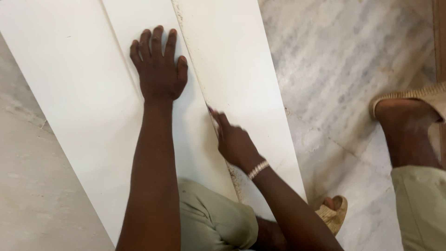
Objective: The person cuts a white wooden board into two pieces using a small purple utility knife.
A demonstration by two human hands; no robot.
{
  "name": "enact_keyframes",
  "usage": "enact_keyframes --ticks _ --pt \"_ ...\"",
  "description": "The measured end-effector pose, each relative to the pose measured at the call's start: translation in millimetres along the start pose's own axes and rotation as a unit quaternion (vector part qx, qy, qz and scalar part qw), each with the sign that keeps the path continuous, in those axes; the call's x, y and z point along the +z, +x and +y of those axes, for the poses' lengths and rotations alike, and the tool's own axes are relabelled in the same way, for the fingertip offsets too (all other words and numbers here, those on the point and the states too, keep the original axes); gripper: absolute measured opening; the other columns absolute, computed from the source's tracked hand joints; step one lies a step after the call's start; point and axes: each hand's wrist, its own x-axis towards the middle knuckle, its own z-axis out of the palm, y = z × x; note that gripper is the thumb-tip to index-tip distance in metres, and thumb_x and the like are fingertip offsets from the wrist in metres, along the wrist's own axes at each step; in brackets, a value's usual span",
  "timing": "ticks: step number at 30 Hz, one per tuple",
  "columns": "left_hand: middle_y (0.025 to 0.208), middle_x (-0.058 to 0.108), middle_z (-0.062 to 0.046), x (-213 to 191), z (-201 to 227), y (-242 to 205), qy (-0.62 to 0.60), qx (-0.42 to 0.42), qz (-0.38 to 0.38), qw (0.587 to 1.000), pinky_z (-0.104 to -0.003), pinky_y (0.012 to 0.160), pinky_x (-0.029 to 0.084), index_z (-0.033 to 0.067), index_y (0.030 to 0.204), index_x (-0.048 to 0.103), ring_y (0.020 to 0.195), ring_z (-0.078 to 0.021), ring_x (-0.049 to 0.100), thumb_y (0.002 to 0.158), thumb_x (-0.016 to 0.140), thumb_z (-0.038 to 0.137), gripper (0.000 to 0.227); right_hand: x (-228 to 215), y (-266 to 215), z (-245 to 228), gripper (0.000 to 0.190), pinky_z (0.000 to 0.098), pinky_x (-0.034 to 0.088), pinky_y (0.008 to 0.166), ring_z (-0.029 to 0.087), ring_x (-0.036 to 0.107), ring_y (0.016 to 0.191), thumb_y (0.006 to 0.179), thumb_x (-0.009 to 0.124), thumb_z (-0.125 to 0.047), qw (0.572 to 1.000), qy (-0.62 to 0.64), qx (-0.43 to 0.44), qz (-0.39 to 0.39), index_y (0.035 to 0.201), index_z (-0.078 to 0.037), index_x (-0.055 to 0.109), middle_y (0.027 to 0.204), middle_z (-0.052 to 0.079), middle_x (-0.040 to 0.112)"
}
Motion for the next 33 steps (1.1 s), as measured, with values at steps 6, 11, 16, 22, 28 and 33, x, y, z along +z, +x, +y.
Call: enact_keyframes --ticks 6,11,16,22,28,33 --pt "0.158 0.044 -0.018 1.0 0.0 0.3 0.006 0.000 0.000 1.000 -0.064 0.121 0.019 0.0063 0.155 0.055 0.148 -0.0408 0.033 0.106 0.053 0.036 0.058 7.3 -59.2 20.6 0.042 0.0510 0.051 0.050 0.040 0.066 0.054 0.103 0.047 -0.017 0.997 0.063 0.034 -0.029 0.144 -0.013 0.037 0.066 0.021 0.067" --pt "0.159 0.043 -0.018 0.7 0.4 -2.1 -0.004 -0.010 -0.010 1.000 -0.062 0.123 0.019 0.0063 0.157 0.053 0.150 -0.0401 0.032 0.106 0.054 0.035 0.059 -13.1 1.3 -5.5 0.037 0.0518 0.049 0.047 0.040 0.066 0.054 0.104 0.048 -0.016 0.992 0.119 -0.017 0.045 0.139 -0.016 0.036 0.065 0.019 0.066" --pt "0.160 0.042 -0.019 -2.7 0.5 -2.3 -0.022 -0.024 -0.033 0.999 -0.063 0.123 0.018 0.0054 0.156 0.052 0.150 -0.0410 0.031 0.105 0.056 0.036 0.059 -19.9 33.8 -35.7 0.035 0.0532 0.049 0.054 0.042 0.068 0.058 0.105 0.048 -0.015 0.994 0.098 -0.037 0.040 0.139 -0.017 0.038 0.067 0.021 0.068" --pt "0.159 0.042 -0.019 0.3 -0.5 -5.0 -0.024 -0.017 -0.028 0.999 -0.064 0.122 0.017 0.0053 0.156 0.052 0.149 -0.0413 0.030 0.106 0.055 0.038 0.059 -11.7 19.1 -13.3 0.036 0.0522 0.053 0.058 0.042 0.072 0.065 0.106 0.044 -0.015 0.976 0.191 -0.001 0.101 0.141 -0.017 0.036 0.082 0.023 0.073" --pt "0.160 0.041 -0.019 -1.5 -1.4 -0.2 -0.010 -0.008 -0.017 1.000 -0.063 0.123 0.017 0.0050 0.157 0.052 0.149 -0.0416 0.031 0.108 0.053 0.037 0.059 -10.4 17.7 -12.6 0.036 0.0561 0.051 0.063 0.045 0.071 0.068 0.105 0.046 -0.017 0.990 0.132 0.008 0.048 0.140 -0.017 0.039 0.081 0.024 0.073" --pt "0.160 0.041 -0.019 0.2 -2.6 0.9 -0.006 -0.007 -0.023 1.000 -0.064 0.123 0.017 0.0051 0.158 0.050 0.150 -0.0420 0.030 0.108 0.053 0.036 0.059 -17.0 16.3 -14.5 0.035 0.0575 0.051 0.063 0.046 0.069 0.069 0.106 0.047 -0.019 0.997 0.074 0.008 0.028 0.140 -0.015 0.039 0.080 0.025 0.072"
